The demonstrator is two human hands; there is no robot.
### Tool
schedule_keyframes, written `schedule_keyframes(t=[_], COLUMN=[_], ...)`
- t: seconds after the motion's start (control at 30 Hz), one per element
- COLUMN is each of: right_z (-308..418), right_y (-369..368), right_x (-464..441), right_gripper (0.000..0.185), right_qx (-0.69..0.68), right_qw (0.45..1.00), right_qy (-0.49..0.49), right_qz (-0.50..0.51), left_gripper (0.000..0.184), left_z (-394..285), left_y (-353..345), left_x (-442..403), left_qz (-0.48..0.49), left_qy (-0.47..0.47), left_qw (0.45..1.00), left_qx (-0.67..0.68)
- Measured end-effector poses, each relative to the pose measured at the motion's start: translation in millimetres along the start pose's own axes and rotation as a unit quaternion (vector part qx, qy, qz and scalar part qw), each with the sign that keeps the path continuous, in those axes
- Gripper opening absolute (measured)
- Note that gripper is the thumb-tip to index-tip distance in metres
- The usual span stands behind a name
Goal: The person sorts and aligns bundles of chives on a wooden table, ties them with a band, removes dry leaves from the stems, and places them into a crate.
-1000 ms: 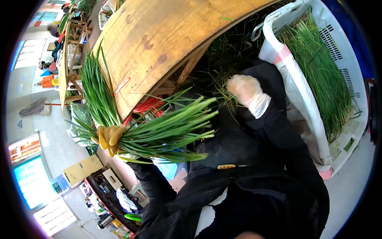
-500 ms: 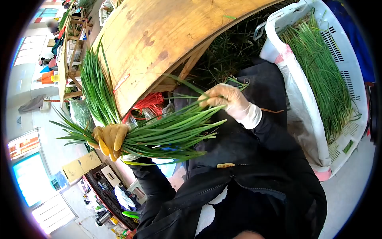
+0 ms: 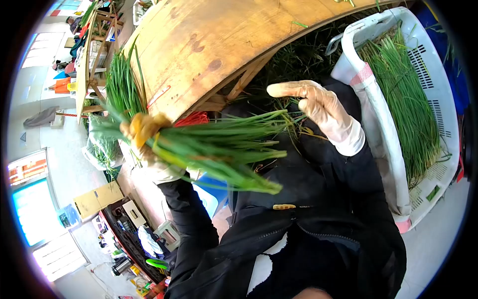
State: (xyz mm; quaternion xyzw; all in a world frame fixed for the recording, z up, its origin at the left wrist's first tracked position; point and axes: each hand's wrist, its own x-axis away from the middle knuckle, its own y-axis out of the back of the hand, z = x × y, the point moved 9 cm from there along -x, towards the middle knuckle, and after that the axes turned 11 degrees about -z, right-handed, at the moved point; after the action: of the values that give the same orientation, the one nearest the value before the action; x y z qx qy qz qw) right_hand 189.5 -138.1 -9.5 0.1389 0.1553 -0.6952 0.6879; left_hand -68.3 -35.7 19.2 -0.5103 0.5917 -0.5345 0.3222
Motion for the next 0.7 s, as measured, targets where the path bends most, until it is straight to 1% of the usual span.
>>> schedule_keyframes(t=[0.03, 0.07, 0.1, 0.13, 0.17, 0.23, 0.27, 0.3, 0.33, 0.37, 0.4, 0.43, 0.5, 0.53, 0.57, 0.63, 0.67, 0.7], right_z=[11.3, 16.0, 21.2, 19.4, 25.1, 21.8, 17.8, 7.0, -0.6, -7.6, -3.7, -0.7, -3.9, -28.6, -24.9, -17.3, -28.4, -33.4], right_y=[-5.2, -11.4, -18.7, -27.4, -31.6, -38.8, -31.5, -17.4, -2.7, 10.2, 16.6, 14.5, 1.5, 0.4, 3.0, 18.9, 28.1, 35.6], right_x=[-6.0, -10.7, -15.4, -19.5, -24.8, -42.4, -45.3, -47.5, -50.0, -49.6, -43.4, -41.3, -36.7, -29.9, -31.3, -33.2, -24.3, -20.3], right_gripper=[0.055, 0.068, 0.081, 0.099, 0.101, 0.101, 0.097, 0.089, 0.088, 0.086, 0.07, 0.07, 0.045, 0.024, 0.02, 0.021, 0.025, 0.024], right_qx=[0.088, 0.104, 0.122, 0.122, 0.153, 0.103, 0.119, 0.18, 0.078, -0.026, -0.031, -0.028, 0.005, -0.083, -0.105, -0.187, -0.257, -0.307], right_qw=[0.992, 0.99, 0.986, 0.988, 0.982, 0.989, 0.989, 0.981, 0.997, 0.998, 0.997, 0.997, 0.996, 0.975, 0.979, 0.966, 0.93, 0.916], right_qy=[0.082, 0.095, 0.108, 0.063, 0.097, 0.031, 0.039, 0.071, 0.012, -0.047, -0.038, -0.039, -0.085, -0.188, -0.14, -0.088, -0.143, -0.162], right_qz=[0.031, 0.03, 0.027, 0.065, 0.063, 0.102, 0.078, 0.026, -0.004, -0.034, -0.052, -0.052, -0.022, -0.08, -0.106, -0.156, -0.223, -0.201], left_gripper=[0.025, 0.009, 0.012, 0.017, 0.022, 0.023, 0.021, 0.021, 0.021, 0.02, 0.019, 0.02, 0.02, 0.02, 0.02, 0.021, 0.021, 0.021], left_z=[25.1, 20.1, 36.7, 57.8, 79.2, 101.0, 115.7, 116.2, 115.7, 116.3, 115.4, 112.3, 112.9, 111.5, 109.8, 94.8, 83.2, 70.9], left_y=[-13.4, -12.0, -7.3, -18.5, -28.4, -34.1, -48.7, -48.2, -51.6, -56.2, -55.3, -52.6, -48.2, -47.8, -50.1, -49.4, -46.8, -43.6], left_x=[-2.1, -2.2, -8.5, -14.5, -18.9, -25.3, -19.5, -23.9, -28.9, -31.3, -28.5, -30.9, -32.6, -31.5, -27.8, -24.8, -24.7, -24.4], left_qz=[-0.018, -0.012, -0.032, 0.016, 0.064, 0.067, 0.077, 0.082, 0.103, 0.123, 0.109, 0.102, 0.09, 0.089, 0.104, 0.134, 0.137, 0.139], left_qy=[-0.016, -0.115, -0.056, -0.03, -0.005, 0.012, 0.042, 0.044, 0.05, 0.054, 0.067, 0.061, 0.076, 0.08, 0.084, 0.076, 0.054, 0.032], left_qw=[0.999, 0.973, 0.972, 0.965, 0.953, 0.951, 0.939, 0.94, 0.949, 0.956, 0.955, 0.962, 0.963, 0.963, 0.959, 0.954, 0.956, 0.956], left_qx=[0.022, -0.198, -0.224, -0.261, -0.295, -0.301, -0.333, -0.327, -0.294, -0.26, -0.266, -0.248, -0.243, -0.243, -0.248, -0.257, -0.256, -0.255])
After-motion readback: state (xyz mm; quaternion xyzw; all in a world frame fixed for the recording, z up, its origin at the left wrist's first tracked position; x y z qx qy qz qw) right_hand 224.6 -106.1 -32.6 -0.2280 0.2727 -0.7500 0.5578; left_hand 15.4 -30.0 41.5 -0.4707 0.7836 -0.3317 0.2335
